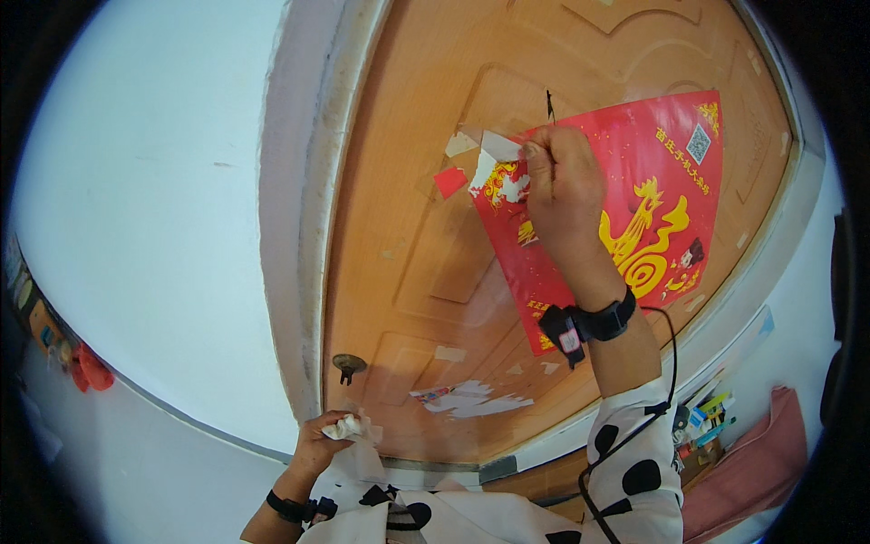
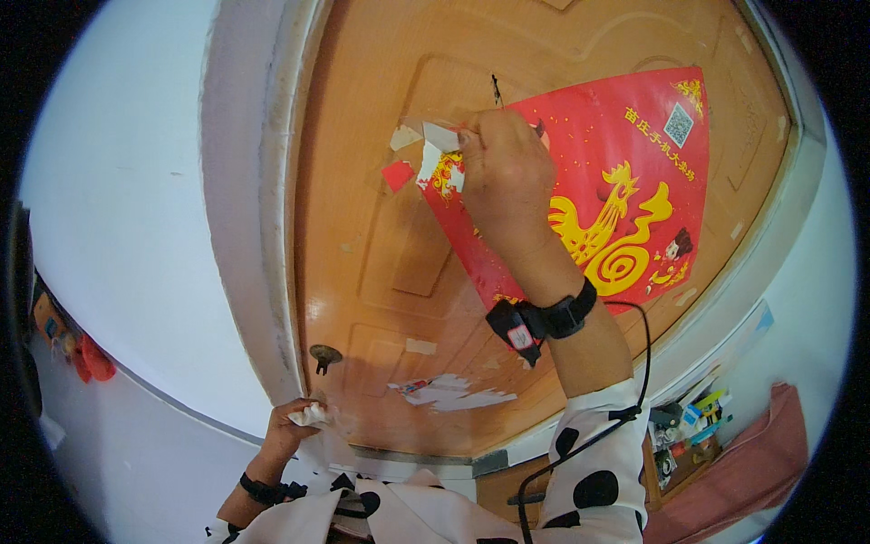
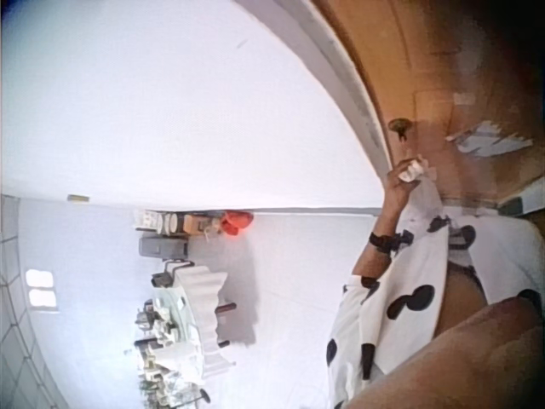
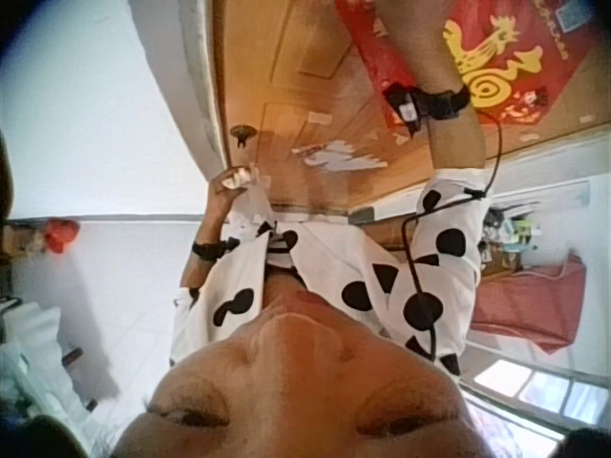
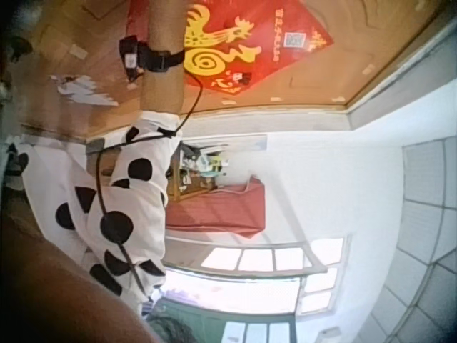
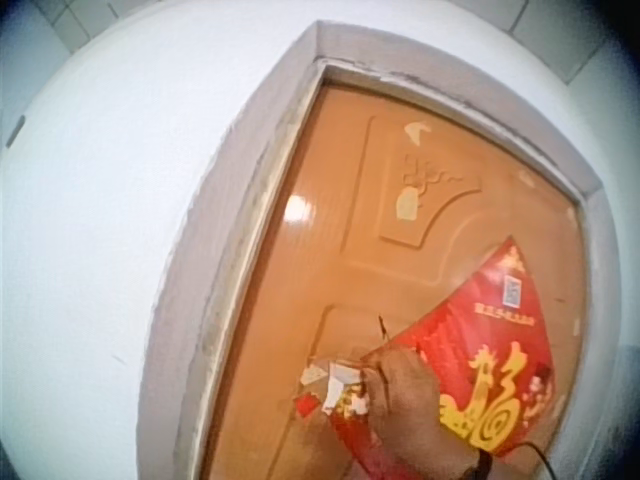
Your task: The person cuts multiple sheets from a roll of paper towels using scissors, then walks outside to wet the towels in a basin of water. They return inside and wipe a wooden door with the wet paper towels, focusing on removing residue from a red decorative poster.
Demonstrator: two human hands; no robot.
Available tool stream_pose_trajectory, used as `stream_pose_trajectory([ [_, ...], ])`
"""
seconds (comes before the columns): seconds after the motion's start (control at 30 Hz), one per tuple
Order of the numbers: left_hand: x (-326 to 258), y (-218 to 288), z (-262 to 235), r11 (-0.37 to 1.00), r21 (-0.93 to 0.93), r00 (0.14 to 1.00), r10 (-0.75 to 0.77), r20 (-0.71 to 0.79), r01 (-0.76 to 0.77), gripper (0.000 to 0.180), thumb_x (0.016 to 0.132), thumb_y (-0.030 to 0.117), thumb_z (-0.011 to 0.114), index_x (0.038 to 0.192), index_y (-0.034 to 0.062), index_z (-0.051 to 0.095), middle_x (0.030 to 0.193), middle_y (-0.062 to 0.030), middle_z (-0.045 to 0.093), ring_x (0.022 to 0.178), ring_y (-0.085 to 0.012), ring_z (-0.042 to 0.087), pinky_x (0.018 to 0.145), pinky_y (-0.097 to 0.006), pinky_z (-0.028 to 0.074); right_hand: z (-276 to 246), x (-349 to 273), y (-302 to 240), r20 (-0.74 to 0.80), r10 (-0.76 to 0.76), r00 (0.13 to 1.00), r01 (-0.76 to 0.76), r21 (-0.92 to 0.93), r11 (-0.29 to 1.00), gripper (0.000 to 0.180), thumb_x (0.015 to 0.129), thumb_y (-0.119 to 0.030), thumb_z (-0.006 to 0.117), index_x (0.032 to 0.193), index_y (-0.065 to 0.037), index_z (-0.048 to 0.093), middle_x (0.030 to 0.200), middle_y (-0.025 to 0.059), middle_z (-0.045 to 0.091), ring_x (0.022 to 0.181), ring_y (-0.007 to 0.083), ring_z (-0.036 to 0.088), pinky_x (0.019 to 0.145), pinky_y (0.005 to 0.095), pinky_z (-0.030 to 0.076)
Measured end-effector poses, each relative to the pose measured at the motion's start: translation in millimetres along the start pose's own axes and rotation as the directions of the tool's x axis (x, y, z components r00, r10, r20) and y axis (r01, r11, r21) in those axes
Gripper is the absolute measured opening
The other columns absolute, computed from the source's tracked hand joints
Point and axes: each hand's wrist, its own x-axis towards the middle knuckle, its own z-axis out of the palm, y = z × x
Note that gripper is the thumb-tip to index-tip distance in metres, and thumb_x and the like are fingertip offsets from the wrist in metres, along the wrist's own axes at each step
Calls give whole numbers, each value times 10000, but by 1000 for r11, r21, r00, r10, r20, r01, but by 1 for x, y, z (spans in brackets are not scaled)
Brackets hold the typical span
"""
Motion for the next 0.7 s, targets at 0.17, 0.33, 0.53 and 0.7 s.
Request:
stream_pose_trajectory([
  [0.17, 4, 2, 5, 1000, -3, 999, -18, 28, 18, 412, 691, -161, 671, 1064, 14, 671, 1078, -65, 654, 1027, -183, 614, 914, -309, 472, -10, -33, -8, 69, 231, 971, -241, 233, 942, 84, 885, -79, 603, 845, -35, 544, 761, 148, 544, 659, 323, 557, 558, 382, 433],
  [0.33, 5, 5, 8, 999, 41, 999, 27, 43, -29, 405, 693, -156, 675, 1060, 16, 673, 1072, -68, 658, 1024, -178, 615, 907, -312, 475, -22, -53, -17, -64, 374, 925, -305, 462, 833, 60, 876, 17, 583, 849, -12, 538, 739, 117, 515, 637, 231, 530, 568, 319, 422],
  [0.53, 9, 15, 15, 996, 67, 998, 53, 23, -55, 387, 700, -146, 679, 1054, 12, 674, 1057, -76, 675, 1011, -176, 623, 908, -305, 476, -68, -79, -26, -54, 252, 966, -214, 381, 899, 96, 848, 76, 583, 910, 14, 545, 813, 141, 554, 705, 213, 548, 633, 311, 448],
  [0.7, 16, 34, 20, 985, 134, 994, 107, 22, -109, 415, 683, -148, 686, 1068, 7, 674, 1072, -88, 679, 1026, -185, 621, 915, -301, 474, -109, -112, -23, -82, 360, 929, -287, 454, 843, 98, 895, 13, 559, 988, 0, 529, 939, 118, 572, 840, 204, 548, 781, 309, 444],
])
